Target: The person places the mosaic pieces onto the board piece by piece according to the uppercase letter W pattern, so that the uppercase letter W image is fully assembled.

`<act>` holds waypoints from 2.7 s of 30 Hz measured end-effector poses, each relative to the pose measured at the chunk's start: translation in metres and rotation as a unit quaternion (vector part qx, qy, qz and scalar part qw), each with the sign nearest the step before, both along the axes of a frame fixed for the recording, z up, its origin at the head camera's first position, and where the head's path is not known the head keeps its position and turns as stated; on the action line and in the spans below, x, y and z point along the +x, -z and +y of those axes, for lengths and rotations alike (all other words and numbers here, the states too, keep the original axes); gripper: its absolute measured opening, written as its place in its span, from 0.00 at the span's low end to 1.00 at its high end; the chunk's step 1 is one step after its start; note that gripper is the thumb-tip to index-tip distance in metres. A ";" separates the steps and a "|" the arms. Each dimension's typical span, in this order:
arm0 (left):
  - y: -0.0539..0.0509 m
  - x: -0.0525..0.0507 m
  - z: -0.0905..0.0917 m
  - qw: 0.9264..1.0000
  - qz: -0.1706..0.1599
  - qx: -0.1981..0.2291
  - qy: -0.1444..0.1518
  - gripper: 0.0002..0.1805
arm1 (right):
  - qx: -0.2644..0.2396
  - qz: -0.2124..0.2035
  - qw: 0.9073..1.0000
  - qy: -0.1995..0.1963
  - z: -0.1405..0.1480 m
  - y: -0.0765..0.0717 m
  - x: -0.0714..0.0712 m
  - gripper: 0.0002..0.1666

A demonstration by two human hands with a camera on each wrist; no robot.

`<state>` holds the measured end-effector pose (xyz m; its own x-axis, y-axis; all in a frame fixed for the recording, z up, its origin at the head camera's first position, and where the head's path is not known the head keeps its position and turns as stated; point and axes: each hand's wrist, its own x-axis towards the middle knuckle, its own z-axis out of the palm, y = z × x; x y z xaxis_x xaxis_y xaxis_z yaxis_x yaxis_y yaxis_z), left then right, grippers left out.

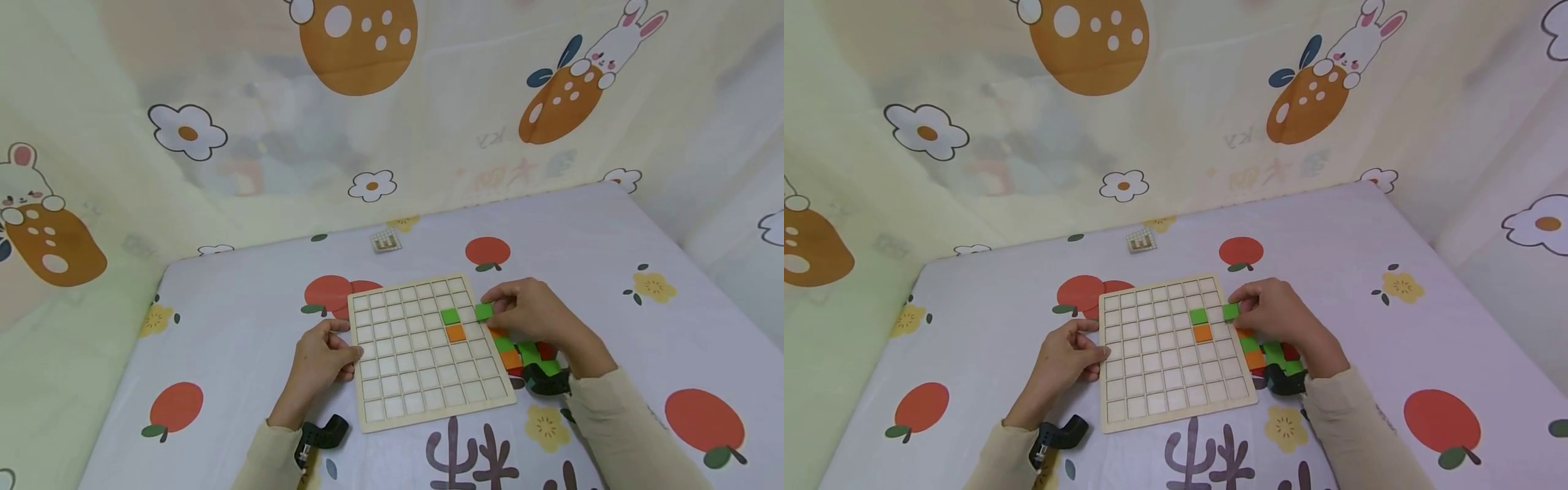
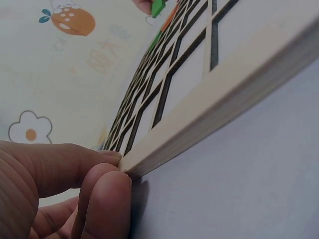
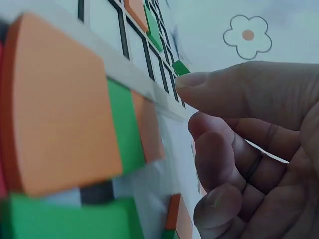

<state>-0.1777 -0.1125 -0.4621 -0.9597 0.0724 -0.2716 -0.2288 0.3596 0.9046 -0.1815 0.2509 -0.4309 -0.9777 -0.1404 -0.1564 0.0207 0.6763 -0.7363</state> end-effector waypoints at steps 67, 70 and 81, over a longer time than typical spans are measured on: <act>-0.001 0.001 0.003 1.000 -0.001 0.003 0.001 0.25 | -0.051 -0.017 0.995 -0.089 -0.035 0.007 0.032 0.18; 0.000 0.001 0.003 1.000 0.001 0.005 0.002 0.25 | -0.051 -0.013 0.994 -0.091 -0.035 0.007 0.033 0.18; -0.003 0.001 0.001 1.000 0.006 -0.001 0.000 0.25 | -0.031 0.031 0.998 -0.041 -0.028 0.002 0.034 0.13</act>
